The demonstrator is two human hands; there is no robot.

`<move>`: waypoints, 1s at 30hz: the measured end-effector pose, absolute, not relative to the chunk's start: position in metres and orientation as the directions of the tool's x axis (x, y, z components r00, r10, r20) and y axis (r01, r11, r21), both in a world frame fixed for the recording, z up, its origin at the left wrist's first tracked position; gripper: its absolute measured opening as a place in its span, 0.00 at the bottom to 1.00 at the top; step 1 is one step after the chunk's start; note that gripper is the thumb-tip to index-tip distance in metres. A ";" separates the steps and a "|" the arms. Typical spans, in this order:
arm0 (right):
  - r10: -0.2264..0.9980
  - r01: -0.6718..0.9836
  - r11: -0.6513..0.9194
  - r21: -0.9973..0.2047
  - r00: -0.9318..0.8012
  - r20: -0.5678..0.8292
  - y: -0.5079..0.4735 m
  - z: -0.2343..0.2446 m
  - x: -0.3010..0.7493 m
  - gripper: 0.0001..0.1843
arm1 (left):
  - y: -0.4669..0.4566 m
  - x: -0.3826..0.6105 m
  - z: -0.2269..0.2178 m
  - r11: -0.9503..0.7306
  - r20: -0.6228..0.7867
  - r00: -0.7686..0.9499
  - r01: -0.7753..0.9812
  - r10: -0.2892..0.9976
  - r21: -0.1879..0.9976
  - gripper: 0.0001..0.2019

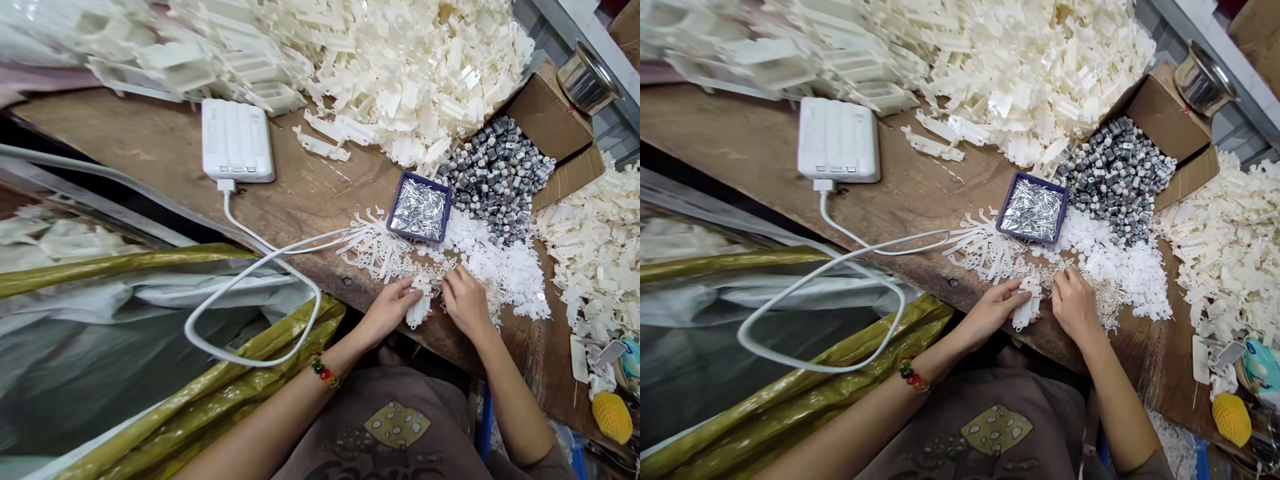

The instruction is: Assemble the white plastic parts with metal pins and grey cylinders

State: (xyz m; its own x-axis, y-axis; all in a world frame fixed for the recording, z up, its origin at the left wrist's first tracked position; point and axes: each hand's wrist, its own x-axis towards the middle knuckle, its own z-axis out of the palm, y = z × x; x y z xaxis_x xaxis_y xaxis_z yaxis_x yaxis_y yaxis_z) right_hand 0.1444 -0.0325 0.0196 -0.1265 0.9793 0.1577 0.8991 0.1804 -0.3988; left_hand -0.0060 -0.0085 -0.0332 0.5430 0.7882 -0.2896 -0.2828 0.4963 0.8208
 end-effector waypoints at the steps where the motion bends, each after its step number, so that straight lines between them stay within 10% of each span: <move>1: 0.979 0.890 0.194 -0.413 -0.152 0.134 -0.033 0.020 0.146 0.08 | -0.009 -0.006 -0.033 0.481 -0.280 0.534 -0.283 0.798 0.830 0.12; 7: 0.998 0.593 0.047 -0.804 0.007 0.063 -0.034 0.008 0.145 0.06 | -0.009 -0.005 -0.028 0.460 -0.288 0.528 -0.227 0.799 0.859 0.13; 14: 0.994 0.492 -0.047 -0.869 0.108 0.008 -0.038 -0.005 0.139 0.07 | -0.009 -0.005 -0.023 0.440 -0.302 0.489 -0.195 0.818 0.877 0.09; 26: 0.971 0.873 0.160 -0.461 -0.055 0.233 -0.044 -0.002 0.123 0.10 | -0.009 -0.006 -0.025 0.321 -0.237 0.424 -0.137 0.874 0.937 0.09; 30: 0.985 0.836 0.138 -0.531 -0.061 0.160 -0.042 0.001 0.128 0.09 | -0.009 -0.006 -0.025 0.387 -0.289 0.432 -0.158 0.854 0.908 0.08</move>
State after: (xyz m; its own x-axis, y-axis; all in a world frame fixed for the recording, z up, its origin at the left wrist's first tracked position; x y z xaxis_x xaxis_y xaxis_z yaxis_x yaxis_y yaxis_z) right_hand 0.1275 -0.0415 0.0013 -0.0610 0.9852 0.1601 0.8359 0.1381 -0.5313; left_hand -0.0062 -0.0086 -0.0255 0.4323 0.8541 -0.2892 -0.1577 0.3874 0.9083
